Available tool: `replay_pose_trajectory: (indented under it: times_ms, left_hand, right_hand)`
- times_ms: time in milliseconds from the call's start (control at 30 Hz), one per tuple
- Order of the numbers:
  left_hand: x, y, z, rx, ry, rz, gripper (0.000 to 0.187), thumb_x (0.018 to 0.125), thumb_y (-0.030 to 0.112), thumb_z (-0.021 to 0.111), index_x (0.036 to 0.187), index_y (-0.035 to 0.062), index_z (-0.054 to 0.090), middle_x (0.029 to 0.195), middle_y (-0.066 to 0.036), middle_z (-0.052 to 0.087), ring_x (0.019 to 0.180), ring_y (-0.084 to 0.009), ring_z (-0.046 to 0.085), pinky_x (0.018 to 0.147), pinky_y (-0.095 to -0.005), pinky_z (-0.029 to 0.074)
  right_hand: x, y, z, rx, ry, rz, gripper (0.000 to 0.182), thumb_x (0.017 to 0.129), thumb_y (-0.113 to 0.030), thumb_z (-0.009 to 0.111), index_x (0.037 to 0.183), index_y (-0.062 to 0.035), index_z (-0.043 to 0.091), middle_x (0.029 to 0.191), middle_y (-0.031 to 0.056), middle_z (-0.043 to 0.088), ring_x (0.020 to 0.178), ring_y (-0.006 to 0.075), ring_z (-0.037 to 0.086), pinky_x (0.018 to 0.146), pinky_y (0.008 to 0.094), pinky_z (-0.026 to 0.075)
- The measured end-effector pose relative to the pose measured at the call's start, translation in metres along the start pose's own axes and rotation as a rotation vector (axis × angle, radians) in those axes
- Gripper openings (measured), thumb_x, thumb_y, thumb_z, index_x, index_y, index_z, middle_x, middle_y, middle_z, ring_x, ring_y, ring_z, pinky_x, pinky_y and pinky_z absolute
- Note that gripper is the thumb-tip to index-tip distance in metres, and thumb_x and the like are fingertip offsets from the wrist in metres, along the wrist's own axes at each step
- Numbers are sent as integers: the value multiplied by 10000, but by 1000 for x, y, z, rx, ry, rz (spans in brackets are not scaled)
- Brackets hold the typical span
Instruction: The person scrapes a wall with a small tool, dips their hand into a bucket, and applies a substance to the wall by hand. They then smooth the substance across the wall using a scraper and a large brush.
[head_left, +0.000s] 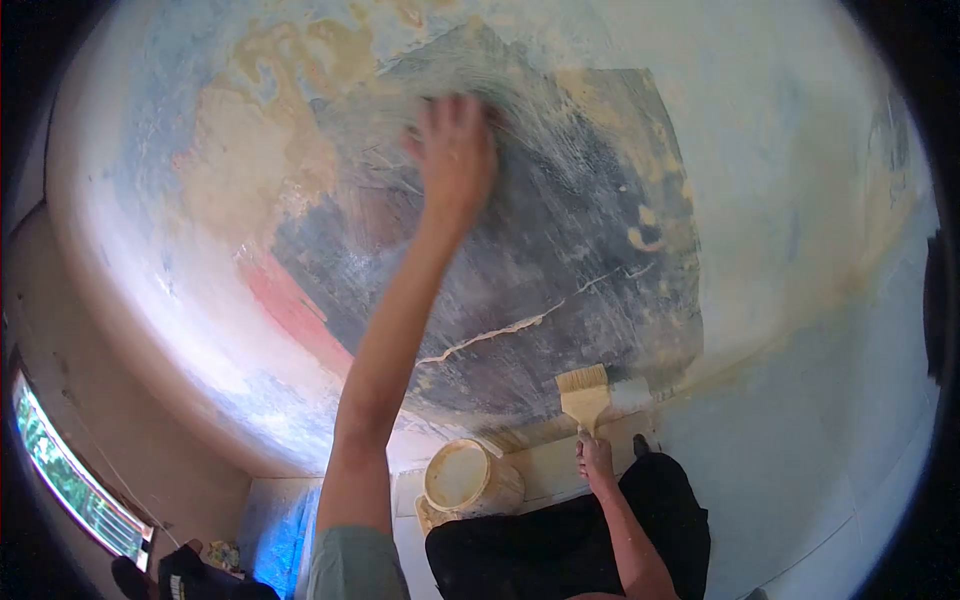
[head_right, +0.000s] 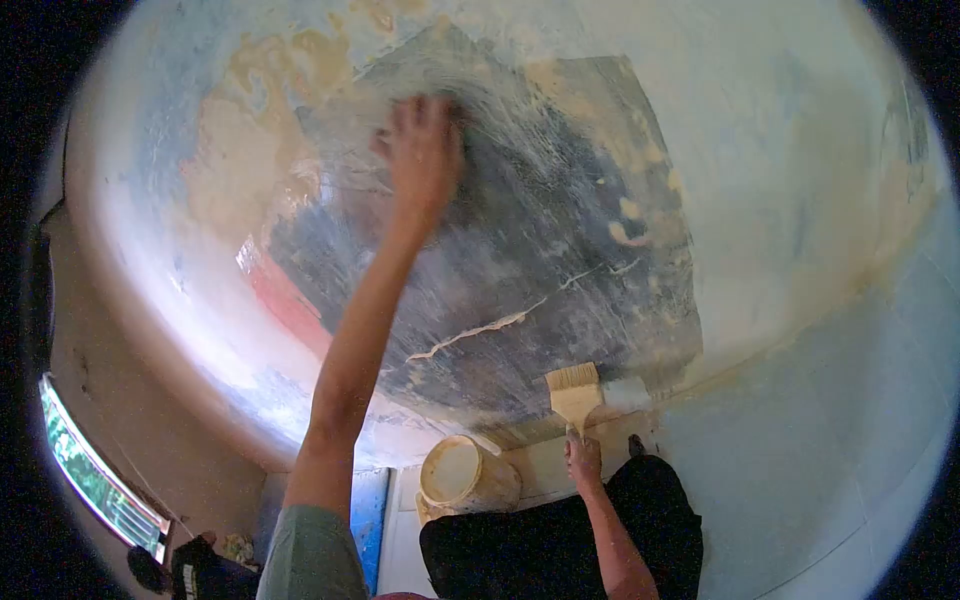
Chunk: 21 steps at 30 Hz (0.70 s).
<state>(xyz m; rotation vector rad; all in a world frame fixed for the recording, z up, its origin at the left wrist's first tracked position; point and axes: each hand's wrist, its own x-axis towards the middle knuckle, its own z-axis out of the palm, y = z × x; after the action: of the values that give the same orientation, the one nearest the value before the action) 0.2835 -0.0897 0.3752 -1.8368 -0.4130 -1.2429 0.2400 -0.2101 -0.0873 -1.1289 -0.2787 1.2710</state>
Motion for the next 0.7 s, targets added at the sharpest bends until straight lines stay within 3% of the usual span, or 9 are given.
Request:
replay_pose_trajectory:
  times_ms: [167,300,367,433,467,533,567,633,700]
  left_hand:
    - [-180,88,-76,-309,-524,255,466,699,178,610,1149,220,500,1224,-95,437,1251,-366,297,888,-623,220]
    - [-344,130,-106,-618,-596,-305,362,732,150,606,1087,157,537,1054,-74,505,1024,-266,478,883,-472,279]
    - [-421,144,-117,-602,-658,-714,280,775,110,566,1054,108,538,1038,-97,519,988,-283,496,861,-448,319]
    - [-460,146,-137,-644,-715,-790,246,809,93,530,1051,50,515,1029,-156,517,931,-336,510,793,-421,387]
    - [-468,142,-133,-683,-705,-793,246,809,93,530,1051,50,515,1029,-156,517,931,-336,510,793,-421,387]
    - [-484,142,-125,-852,-617,-1137,213,837,97,500,1034,14,494,992,-196,513,861,-385,515,719,-423,424]
    - [-480,139,-126,-895,-614,-1149,213,837,97,500,1034,14,494,992,-196,513,861,-385,515,719,-423,424]
    - [-461,125,-121,-747,-536,-991,191,867,105,469,1019,-10,475,955,-225,518,836,-410,514,705,-445,424]
    - [-480,132,-111,-872,-423,-995,176,886,115,455,1005,-15,461,893,-220,525,821,-395,526,687,-434,422]
  right_hand:
    - [-6,-2,-2,-83,87,-217,424,843,-407,546,607,-62,473,482,21,430,411,162,431,415,314,349]
    - [-25,-33,-19,-600,353,-629,322,836,-305,561,765,7,591,617,124,562,581,301,553,577,401,429]
    - [-28,-54,-29,-676,469,-804,296,862,-286,530,776,-4,548,560,85,492,577,239,533,565,386,401]
    - [-56,-95,-31,-883,731,-1211,250,844,-204,532,1021,-37,587,669,175,568,616,352,559,584,419,438]
    - [-77,-122,-31,-965,708,-1153,267,846,-194,528,1063,-41,567,667,177,563,612,344,561,574,413,440]
    - [-115,-177,-29,-1157,747,-1069,314,852,-176,522,1144,-63,527,653,173,553,597,321,566,550,397,442]
    - [-127,-204,-23,-1262,807,-1049,342,855,-170,519,1185,-81,507,642,168,549,586,305,568,537,388,441]
    - [-147,-260,-5,-1412,864,-1412,411,855,-139,507,1263,-137,450,663,141,545,584,283,567,525,377,443]
    - [-171,-316,27,-1626,985,-1501,504,835,-119,514,1317,-195,387,692,110,525,575,272,555,514,377,445]
